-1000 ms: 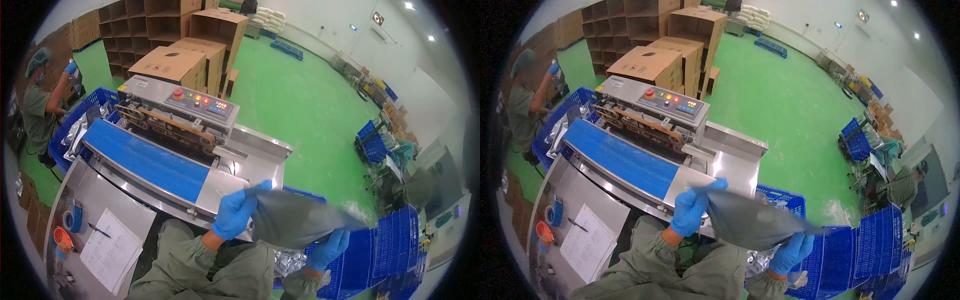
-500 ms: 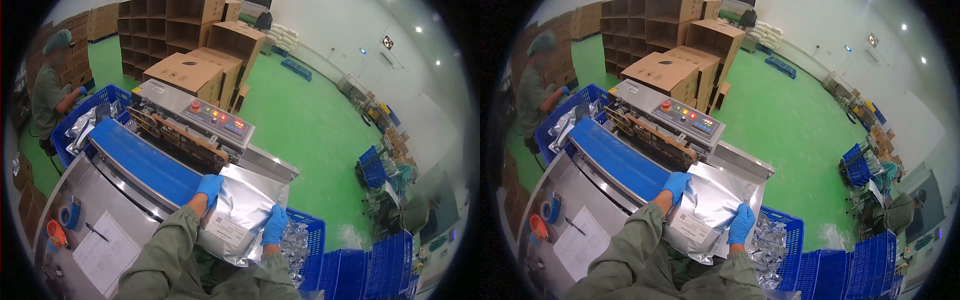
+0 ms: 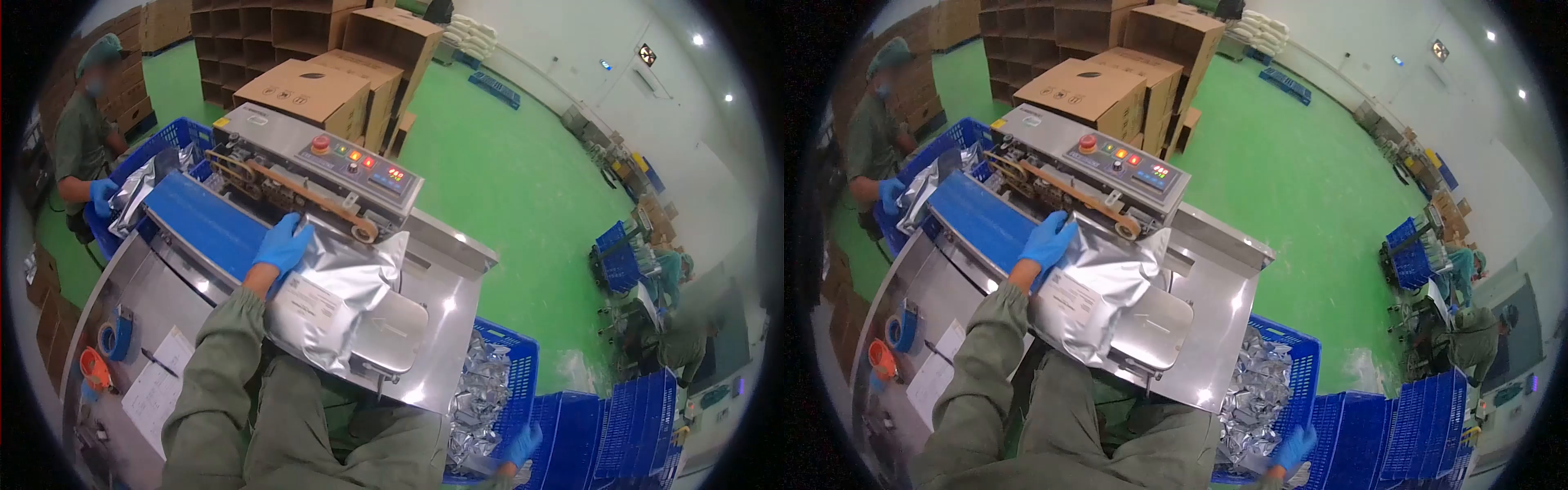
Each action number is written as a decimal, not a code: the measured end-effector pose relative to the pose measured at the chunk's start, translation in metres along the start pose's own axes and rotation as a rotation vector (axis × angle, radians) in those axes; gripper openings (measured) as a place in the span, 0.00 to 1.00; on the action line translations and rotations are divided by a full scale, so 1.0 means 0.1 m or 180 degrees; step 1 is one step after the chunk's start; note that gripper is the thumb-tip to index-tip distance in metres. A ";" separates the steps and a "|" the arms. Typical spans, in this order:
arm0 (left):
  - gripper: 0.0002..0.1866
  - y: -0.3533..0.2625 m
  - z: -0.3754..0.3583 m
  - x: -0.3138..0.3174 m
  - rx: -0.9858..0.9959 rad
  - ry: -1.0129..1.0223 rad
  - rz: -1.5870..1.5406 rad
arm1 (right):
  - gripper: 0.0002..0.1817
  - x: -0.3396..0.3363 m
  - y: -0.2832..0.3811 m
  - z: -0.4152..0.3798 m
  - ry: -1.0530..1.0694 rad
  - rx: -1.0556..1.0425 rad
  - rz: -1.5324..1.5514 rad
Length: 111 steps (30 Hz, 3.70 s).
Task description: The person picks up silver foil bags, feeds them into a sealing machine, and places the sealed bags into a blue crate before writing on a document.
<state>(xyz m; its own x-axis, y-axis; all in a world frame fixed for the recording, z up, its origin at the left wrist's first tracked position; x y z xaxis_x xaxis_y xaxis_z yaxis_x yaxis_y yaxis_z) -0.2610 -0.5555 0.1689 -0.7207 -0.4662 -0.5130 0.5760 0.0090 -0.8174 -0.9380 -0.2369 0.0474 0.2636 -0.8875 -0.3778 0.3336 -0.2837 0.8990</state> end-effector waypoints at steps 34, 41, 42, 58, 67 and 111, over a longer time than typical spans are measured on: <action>0.42 -2.12 -2.94 0.94 0.2538 0.2106 -0.1511 | 0.11 -0.90 2.67 -0.58 -0.0241 -0.1249 0.0466; 0.42 -2.27 -3.20 1.59 0.1992 0.2496 -0.2393 | 0.11 -0.25 3.31 -0.96 0.0088 -0.0972 0.1408; 0.41 -2.12 -3.14 1.66 0.1861 0.2496 -0.2495 | 0.10 -0.10 3.40 -1.08 0.0057 -0.1122 0.1177; 0.20 -1.47 -2.84 1.38 0.1061 0.1388 -0.1539 | 0.25 1.27 2.63 -0.76 0.2233 -0.0953 0.0777; 0.18 -1.60 -2.87 0.80 0.0727 0.1114 -0.1889 | 0.09 1.00 2.39 -0.90 0.1877 -0.0525 0.1253; 0.23 0.25 -0.14 -1.12 0.0351 -0.0593 0.0614 | 0.06 0.97 0.63 -1.28 0.1572 0.0047 0.0507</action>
<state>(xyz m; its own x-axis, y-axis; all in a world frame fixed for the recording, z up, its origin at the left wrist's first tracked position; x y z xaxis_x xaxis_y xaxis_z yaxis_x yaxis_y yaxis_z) -0.1713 -0.4908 0.2023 -0.5163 -0.6197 -0.5911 0.7414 0.0220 -0.6707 -0.7754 -0.2940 0.0389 0.7070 -0.6440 -0.2923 0.2427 -0.1673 0.9556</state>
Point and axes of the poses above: each hand's wrist, its own z-axis towards the middle knuckle, its own x-axis out of the palm, y = z × x, the point moved 6 cm from there along z, towards the middle knuckle, and after that the axes turned 11 degrees about -y, right-handed, at the moved point
